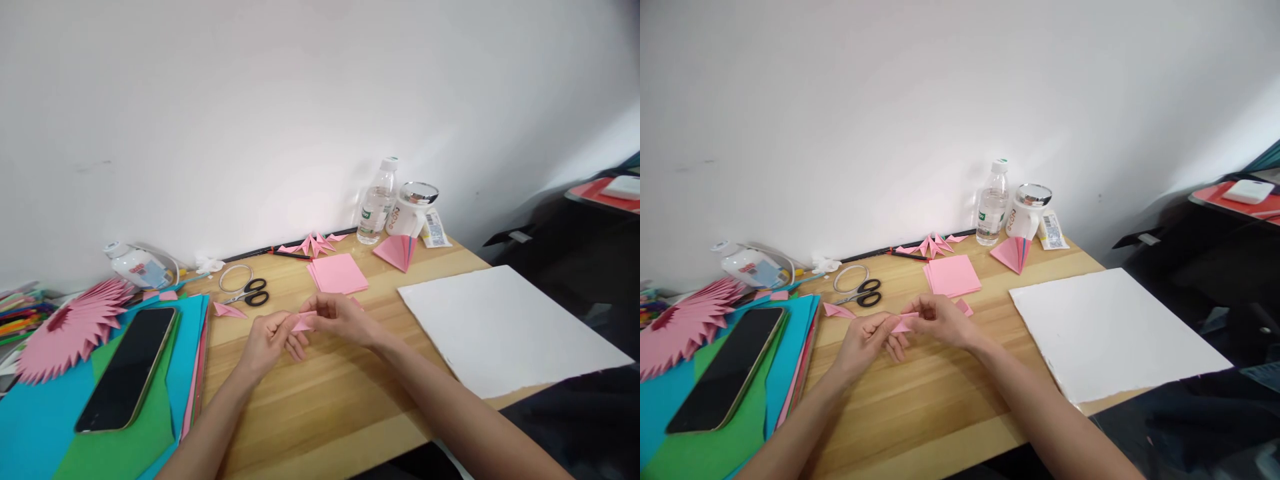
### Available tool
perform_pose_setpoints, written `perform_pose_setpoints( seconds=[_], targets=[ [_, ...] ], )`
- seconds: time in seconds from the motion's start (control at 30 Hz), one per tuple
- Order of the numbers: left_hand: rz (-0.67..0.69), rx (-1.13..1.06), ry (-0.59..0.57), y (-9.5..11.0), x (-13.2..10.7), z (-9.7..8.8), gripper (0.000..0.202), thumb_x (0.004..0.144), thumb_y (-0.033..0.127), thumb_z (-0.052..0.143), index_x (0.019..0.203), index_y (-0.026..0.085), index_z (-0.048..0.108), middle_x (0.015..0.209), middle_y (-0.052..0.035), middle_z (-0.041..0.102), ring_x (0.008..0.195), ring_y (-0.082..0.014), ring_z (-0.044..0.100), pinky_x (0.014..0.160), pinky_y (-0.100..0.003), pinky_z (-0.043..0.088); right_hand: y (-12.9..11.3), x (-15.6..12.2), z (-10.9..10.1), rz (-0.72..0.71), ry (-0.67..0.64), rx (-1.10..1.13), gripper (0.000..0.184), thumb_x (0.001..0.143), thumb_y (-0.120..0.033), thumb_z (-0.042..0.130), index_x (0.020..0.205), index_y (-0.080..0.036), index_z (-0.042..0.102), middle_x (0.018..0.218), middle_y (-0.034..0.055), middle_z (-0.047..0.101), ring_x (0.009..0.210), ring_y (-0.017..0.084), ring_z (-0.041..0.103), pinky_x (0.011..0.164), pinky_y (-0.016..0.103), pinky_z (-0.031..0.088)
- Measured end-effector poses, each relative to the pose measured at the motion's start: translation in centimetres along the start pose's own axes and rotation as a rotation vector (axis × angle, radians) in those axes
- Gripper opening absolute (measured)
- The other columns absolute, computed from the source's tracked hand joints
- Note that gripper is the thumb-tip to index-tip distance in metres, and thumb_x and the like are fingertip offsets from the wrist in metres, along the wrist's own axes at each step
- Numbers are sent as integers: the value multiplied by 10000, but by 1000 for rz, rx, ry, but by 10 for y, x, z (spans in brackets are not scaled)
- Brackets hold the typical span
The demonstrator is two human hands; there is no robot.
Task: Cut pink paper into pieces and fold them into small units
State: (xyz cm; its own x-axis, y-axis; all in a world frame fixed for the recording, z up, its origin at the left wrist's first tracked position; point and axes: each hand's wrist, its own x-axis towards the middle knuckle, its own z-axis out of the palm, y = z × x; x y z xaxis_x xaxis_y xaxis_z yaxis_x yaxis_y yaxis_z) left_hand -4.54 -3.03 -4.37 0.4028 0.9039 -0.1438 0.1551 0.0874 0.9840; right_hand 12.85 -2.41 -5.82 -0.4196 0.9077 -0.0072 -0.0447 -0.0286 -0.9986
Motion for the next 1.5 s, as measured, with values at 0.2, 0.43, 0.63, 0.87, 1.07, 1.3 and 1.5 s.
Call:
perform_pose_setpoints(
  seconds=[0.2, 0.43, 0.63, 0.87, 1.07, 1.3, 1.5],
  targets=[
    [14, 40, -63, 1, -5, 4, 458, 764, 556, 537, 637, 121, 607, 535, -64, 643, 437, -168, 631, 441, -257, 515, 0, 0, 6, -12, 91, 61, 425, 584, -497, 751, 584, -145, 511, 524, -67, 461, 492, 51, 366, 488, 206, 270],
    [15, 53, 38, -3, -3, 8, 419, 768, 545, 528, 635, 150, 568, 485, -30, 623, 391, -157, 602, 393, -242, 484, 5, 2, 2, 85, 142, 103, 471, 465, -441, 818, 764, -124, 639, 626, -24, 587, 534, 78, 497, 513, 212, 357],
    [-3, 81, 83, -5, 0, 9, 361, 759, 489, 552, 602, 164, 557, 463, 1, 600, 366, -138, 575, 382, -234, 469, 9, 4, 2, 104, 105, 139, 496, 412, -331, 851, 794, -122, 613, 607, -47, 582, 513, 64, 493, 514, 201, 365],
    [-30, 22, 47, -4, 2, 6, 392, 691, 519, 623, 625, 136, 570, 539, -38, 641, 452, -154, 624, 459, -257, 513, 10, 4, -2, 134, 100, 96, 382, 439, -301, 831, 695, -139, 597, 515, -71, 545, 465, 65, 480, 448, 181, 342],
    [-44, -59, 58, 0, 4, 1, 367, 677, 484, 665, 718, 135, 562, 541, -32, 649, 417, -151, 608, 425, -247, 490, 9, 5, 4, 115, 184, 35, 348, 429, -314, 828, 650, -130, 630, 518, -52, 569, 461, 72, 491, 448, 190, 363],
    [-45, 17, 117, -4, 7, -3, 372, 706, 502, 613, 613, 163, 491, 455, 4, 585, 349, -104, 532, 365, -193, 410, -24, -11, -49, -83, 472, -255, 271, 731, -397, 620, 790, -144, 698, 758, 59, 670, 681, 162, 599, 652, 310, 497],
    [-78, 170, 227, -13, 12, -2, 354, 681, 472, 606, 825, 157, 531, 452, 52, 542, 286, -93, 458, 291, -169, 296, -13, -36, -62, 112, 365, -896, 212, 743, -211, 612, 934, -184, 700, 970, 98, 635, 765, 189, 617, 729, 331, 464]
  ],
)
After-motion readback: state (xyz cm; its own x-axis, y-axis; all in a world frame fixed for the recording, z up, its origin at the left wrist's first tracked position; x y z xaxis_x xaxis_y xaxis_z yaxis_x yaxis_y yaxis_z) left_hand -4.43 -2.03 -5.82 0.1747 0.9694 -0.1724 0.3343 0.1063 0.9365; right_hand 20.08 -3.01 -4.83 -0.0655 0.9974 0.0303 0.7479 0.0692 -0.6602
